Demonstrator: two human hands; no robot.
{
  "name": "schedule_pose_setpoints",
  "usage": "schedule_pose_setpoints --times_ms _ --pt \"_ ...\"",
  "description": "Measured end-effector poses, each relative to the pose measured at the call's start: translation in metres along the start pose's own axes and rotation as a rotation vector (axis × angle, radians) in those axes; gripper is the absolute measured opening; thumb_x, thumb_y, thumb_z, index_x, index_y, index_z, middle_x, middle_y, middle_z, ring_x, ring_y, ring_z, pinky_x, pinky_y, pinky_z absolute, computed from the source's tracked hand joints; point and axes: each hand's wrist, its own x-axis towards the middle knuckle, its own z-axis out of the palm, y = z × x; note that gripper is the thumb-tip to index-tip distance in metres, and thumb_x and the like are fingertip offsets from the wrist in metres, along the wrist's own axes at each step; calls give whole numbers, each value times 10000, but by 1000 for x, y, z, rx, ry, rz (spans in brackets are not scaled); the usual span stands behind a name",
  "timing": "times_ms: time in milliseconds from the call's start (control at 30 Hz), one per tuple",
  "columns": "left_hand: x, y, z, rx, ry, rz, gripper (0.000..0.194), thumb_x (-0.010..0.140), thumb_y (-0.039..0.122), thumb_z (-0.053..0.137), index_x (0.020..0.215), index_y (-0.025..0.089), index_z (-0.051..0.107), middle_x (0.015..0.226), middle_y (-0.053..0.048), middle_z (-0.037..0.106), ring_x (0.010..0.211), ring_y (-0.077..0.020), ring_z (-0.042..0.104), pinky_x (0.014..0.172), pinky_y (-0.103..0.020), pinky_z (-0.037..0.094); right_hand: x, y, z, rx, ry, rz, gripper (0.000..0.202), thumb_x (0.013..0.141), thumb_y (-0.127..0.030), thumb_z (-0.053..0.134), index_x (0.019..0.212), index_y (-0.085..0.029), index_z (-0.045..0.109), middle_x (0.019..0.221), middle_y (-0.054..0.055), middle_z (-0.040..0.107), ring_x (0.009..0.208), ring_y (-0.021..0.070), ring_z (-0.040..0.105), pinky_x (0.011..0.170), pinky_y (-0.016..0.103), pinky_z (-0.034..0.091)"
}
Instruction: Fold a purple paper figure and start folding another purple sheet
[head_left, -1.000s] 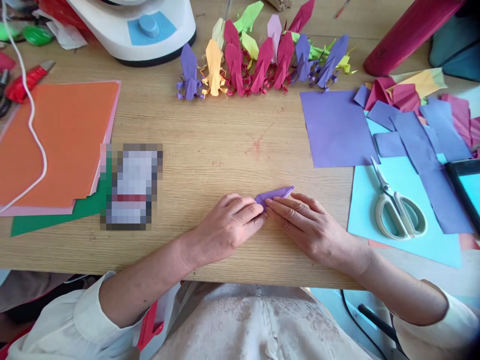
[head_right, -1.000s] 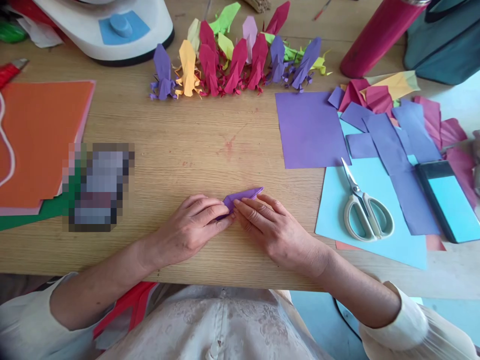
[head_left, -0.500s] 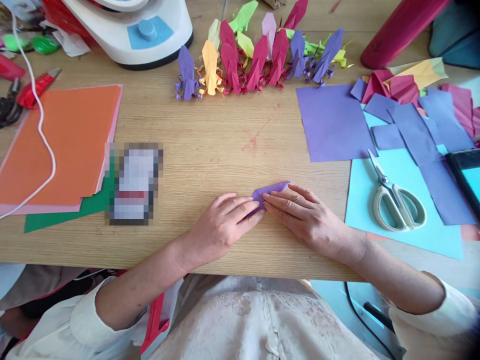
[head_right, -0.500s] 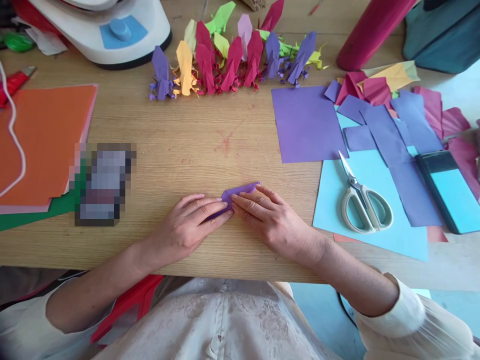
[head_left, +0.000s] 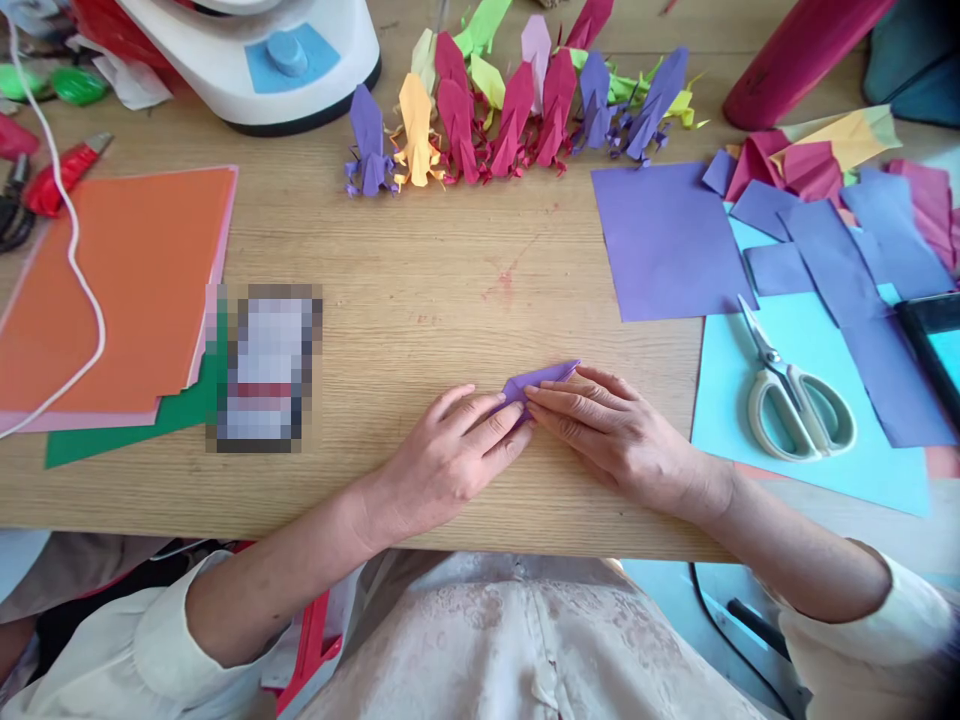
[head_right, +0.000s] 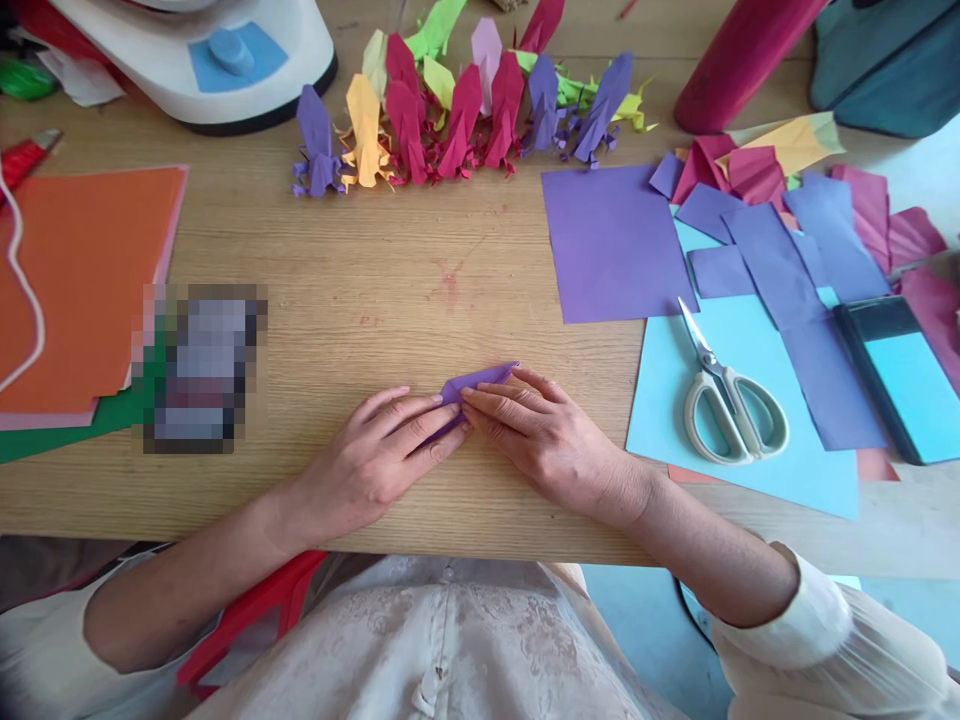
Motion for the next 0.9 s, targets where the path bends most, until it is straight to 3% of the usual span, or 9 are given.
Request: schedule_pose_setpoints --times_ms 233,500,733,900 --pt "2 7 0 -51 -24 -110 344 984 152 482 1302 214 599 1322 -77 629 1242 -241 522 1112 -507 358 0 0 1 -1 -12 9 434 996 -105 418 1415 -162 512 1430 134 558 1327 244 513 1132 524 375" --pt "-4 18 1 43 0 -120 356 998 170 452 1328 186 584 1409 -84 577 1283 -243 490 1133 -514 318 0 -1 0 1 -7 6 437 995 -126 427 1421 -170 508 1434 138 554 1332 250 506 1135 540 367" --pt "-6 17 1 21 -49 -134 376 967 184 519 1338 202 573 1440 -76 551 1323 -266 460 1126 -532 321 0 0 0 -1 -20 8 444 995 -123 419 1431 -158 494 1444 137 544 1338 247 498 1148 531 348" --pt "0 12 -8 -87 -36 -164 329 963 180 520 1276 204 618 1337 -92 629 1236 -255 539 1091 -527 356 0 1 0 -6 -8 6 470 978 -103 430 1437 -186 492 1421 125 569 1318 235 520 1140 532 362"
